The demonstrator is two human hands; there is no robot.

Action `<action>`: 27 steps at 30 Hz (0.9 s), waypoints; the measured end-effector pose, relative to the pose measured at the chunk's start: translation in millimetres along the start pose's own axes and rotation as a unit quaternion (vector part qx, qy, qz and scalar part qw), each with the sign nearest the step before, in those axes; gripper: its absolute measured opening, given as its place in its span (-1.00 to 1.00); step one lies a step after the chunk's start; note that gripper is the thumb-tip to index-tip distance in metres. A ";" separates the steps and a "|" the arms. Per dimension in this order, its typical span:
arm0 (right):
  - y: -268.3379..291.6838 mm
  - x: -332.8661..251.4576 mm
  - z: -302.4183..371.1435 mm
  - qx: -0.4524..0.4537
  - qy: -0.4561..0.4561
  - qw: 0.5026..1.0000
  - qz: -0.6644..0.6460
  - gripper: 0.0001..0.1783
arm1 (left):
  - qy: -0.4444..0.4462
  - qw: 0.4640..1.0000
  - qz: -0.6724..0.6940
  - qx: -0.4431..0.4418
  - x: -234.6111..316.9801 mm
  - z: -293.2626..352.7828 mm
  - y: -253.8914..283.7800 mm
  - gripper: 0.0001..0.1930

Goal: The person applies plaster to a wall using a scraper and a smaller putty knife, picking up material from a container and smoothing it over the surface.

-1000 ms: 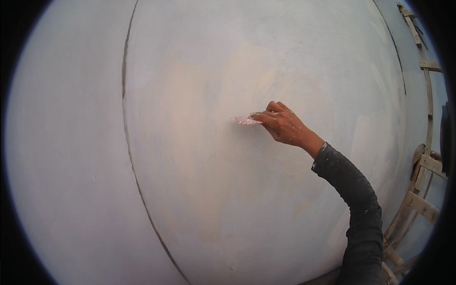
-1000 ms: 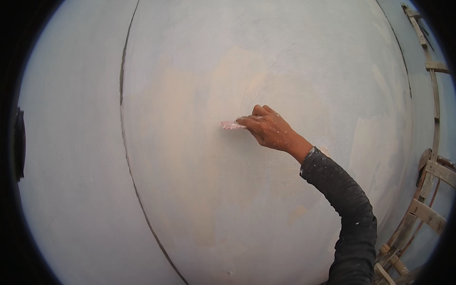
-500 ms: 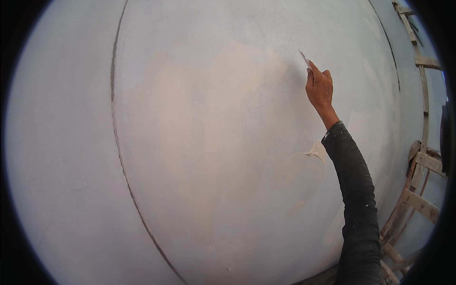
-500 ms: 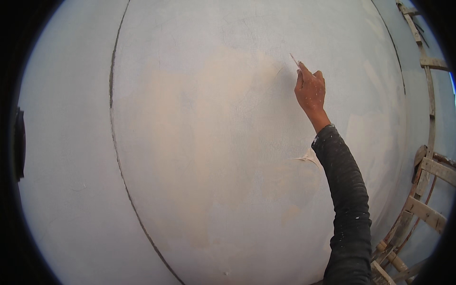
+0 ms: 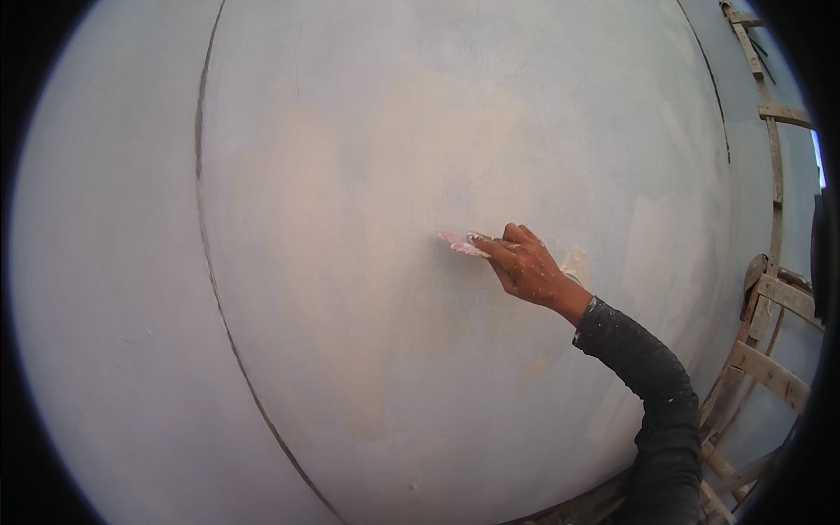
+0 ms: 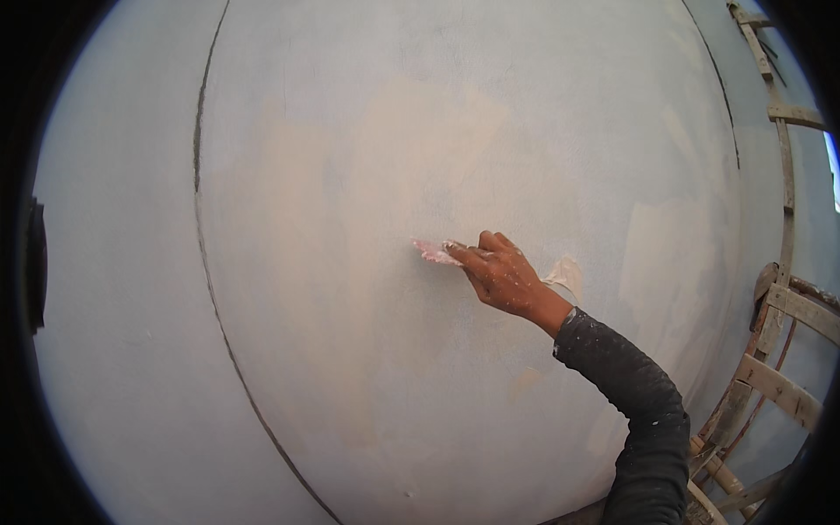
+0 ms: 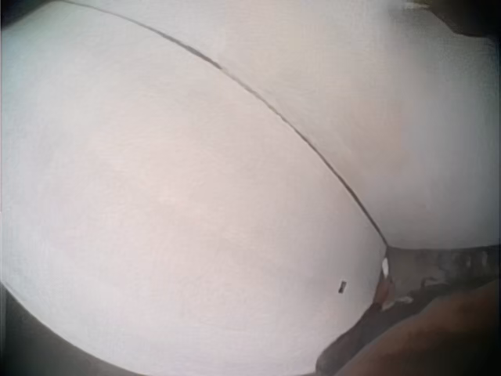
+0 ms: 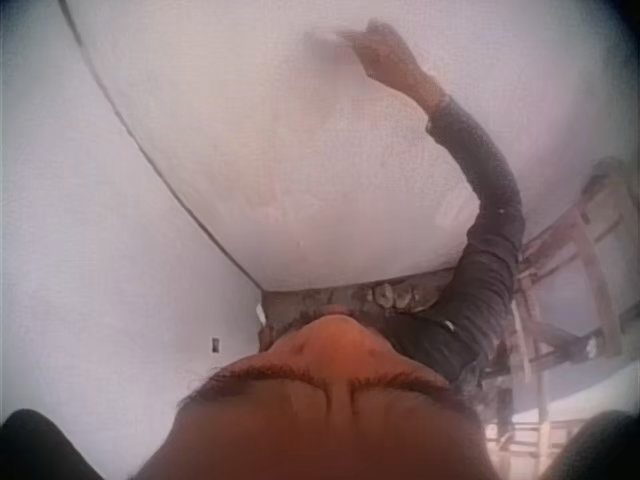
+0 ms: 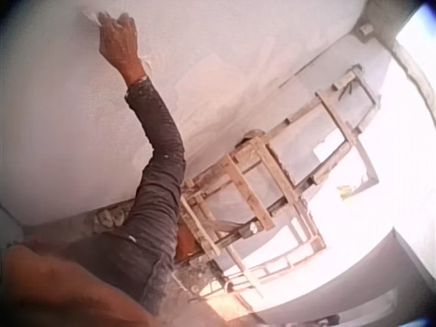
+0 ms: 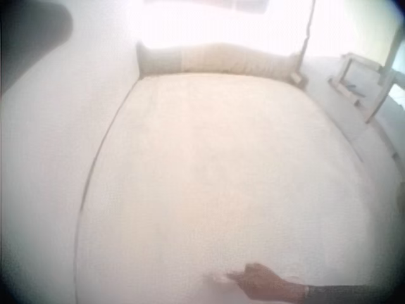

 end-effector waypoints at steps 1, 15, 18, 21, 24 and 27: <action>35.0 27.6 -9.3 0.070 -0.050 0.994 0.073 -0.59 | -0.003 1.000 0.001 -0.007 1.7 -1.5 -3.5 -0.49; -98.0 -54.0 11.8 -0.006 0.102 0.991 0.091 -0.50 | 0.010 1.000 0.013 -0.003 -5.2 12.0 -5.3 -0.47; -62.5 -40.3 17.8 -0.023 0.029 0.998 0.044 -0.52 | 0.012 1.000 0.017 0.003 -7.2 13.6 -7.5 -0.46; 50.0 61.2 -21.6 0.235 -0.104 0.943 0.211 -0.58 | 0.018 1.000 0.023 0.009 -10.5 21.1 -13.6 -0.46; 121.3 147.3 -42.8 0.349 -0.371 0.799 0.319 -0.62 | 0.026 0.999 0.033 0.009 -16.9 28.9 -24.1 -0.46; 85.4 142.3 -104.5 0.336 -0.325 0.835 0.290 -0.63 | 0.049 0.997 0.041 0.033 -35.8 48.1 -17.7 -0.45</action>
Point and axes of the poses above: each hand's wrist, its own z-axis away from the middle knuckle, its own y-axis out of the back of the hand, x = y × z, the point moved 3 cm from there along -z, towards the middle knuckle, and after that the axes turned 13 degrees about -z, right-handed, at the moved point
